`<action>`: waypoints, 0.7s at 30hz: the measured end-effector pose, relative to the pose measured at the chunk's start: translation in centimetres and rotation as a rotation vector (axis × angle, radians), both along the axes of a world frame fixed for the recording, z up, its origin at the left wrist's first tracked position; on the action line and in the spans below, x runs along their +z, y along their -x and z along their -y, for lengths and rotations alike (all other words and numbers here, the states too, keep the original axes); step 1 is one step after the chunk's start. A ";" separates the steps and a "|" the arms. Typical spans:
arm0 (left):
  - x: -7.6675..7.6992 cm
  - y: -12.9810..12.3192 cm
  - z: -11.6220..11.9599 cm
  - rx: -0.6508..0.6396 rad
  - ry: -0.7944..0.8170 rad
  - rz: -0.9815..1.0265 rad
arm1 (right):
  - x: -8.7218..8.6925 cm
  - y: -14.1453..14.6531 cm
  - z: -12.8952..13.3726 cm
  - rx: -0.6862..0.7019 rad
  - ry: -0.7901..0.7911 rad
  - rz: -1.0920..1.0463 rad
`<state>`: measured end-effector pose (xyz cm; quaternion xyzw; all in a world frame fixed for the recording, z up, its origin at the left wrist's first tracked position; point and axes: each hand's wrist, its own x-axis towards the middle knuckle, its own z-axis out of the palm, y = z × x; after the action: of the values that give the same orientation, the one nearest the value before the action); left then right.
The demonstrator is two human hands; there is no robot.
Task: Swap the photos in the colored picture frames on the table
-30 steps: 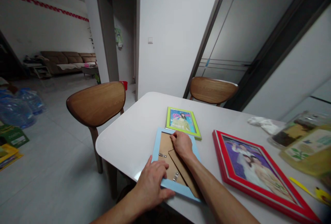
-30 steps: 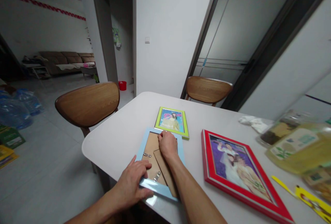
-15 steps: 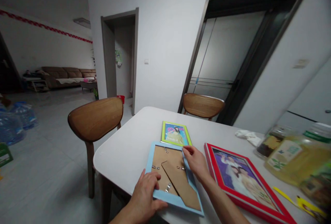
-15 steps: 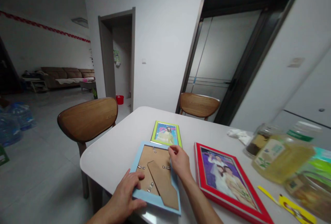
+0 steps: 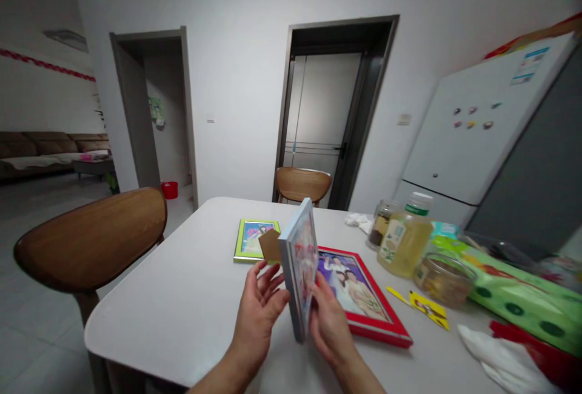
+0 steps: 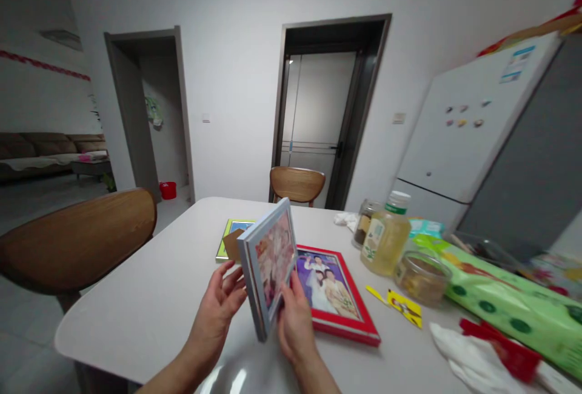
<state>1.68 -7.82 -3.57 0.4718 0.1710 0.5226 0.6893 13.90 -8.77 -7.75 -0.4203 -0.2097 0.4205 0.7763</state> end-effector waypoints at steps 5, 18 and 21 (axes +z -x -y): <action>-0.2 -3.9 -1.2 -0.141 0.016 -0.150 | 1.9 -10.8 1.8 -0.209 0.451 0.589; -6.4 -7.9 -0.4 0.025 -0.323 -0.892 | -2.1 -19.8 2.6 -0.181 0.849 1.310; -7.1 -8.3 -0.6 0.027 -0.447 -0.936 | -2.6 -20.4 2.1 -0.161 0.873 1.361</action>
<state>9.94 -7.24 -10.70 0.7884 0.3513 0.2882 0.4147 34.34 -10.91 -10.38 -0.8625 -0.4220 0.0597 0.2728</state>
